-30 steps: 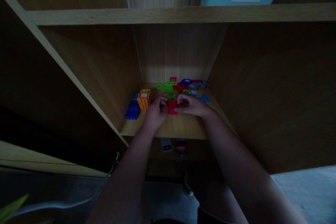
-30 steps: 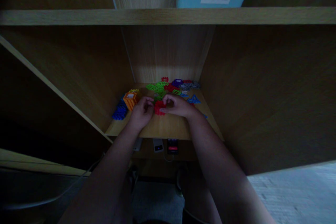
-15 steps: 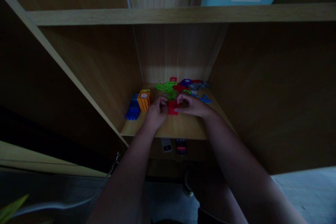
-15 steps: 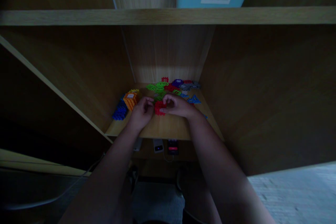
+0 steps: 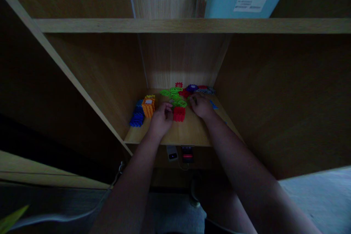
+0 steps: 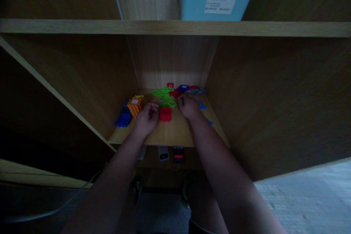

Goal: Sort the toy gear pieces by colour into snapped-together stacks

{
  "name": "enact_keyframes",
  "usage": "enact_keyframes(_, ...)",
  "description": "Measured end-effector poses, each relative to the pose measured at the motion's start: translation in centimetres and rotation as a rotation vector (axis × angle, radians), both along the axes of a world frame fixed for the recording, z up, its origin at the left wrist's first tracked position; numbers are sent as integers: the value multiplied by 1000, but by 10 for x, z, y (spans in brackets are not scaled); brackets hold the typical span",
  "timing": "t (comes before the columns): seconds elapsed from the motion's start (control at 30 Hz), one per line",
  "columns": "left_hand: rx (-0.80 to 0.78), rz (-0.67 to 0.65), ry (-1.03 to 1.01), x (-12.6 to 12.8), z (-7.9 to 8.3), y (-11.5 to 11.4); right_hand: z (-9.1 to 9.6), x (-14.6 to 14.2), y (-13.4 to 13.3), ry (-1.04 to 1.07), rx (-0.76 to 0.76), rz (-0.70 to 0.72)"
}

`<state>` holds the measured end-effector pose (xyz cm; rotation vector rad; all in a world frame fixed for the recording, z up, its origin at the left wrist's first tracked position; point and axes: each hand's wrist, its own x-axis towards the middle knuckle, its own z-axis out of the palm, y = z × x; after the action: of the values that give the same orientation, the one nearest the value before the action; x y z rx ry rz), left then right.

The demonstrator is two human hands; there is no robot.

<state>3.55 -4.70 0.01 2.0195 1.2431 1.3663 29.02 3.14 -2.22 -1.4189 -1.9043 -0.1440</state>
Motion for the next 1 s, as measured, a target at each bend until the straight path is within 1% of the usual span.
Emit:
enact_keyframes(0.1,-1,7,6,0,0,1,-3,-5,0,-136,-95,7)
enact_keyframes(0.23,17,12,13,0,-1,1,-5,-6,1,-242,-170,-56)
enact_keyframes(0.37,26,16,18,0,-1,1,-3,-6,-1,-244,-187,-81)
enact_keyframes(0.47,31,10,12,-1,-2,1,3,-5,-2,-211,-176,-129)
enact_keyframes(0.57,35,8,5,-1,-4,3,13,-3,-6,-146,-126,-232)
enact_keyframes(0.67,50,13,6,-1,-5,4,22,0,-14,-35,-93,-413)
enact_keyframes(0.73,53,13,4,-1,-6,5,25,1,-19,31,-148,-533)
enact_keyframes(0.8,49,7,6,-1,-5,4,25,0,-23,55,-219,-600)
enact_keyframes(0.83,46,5,10,-1,-5,4,24,-1,-24,45,-236,-603)
enact_keyframes(0.9,40,5,19,-1,-3,3,22,-4,-23,-2,-211,-551)
enact_keyframes(1.0,32,11,27,-1,-2,2,18,-8,-16,-98,-140,-390)
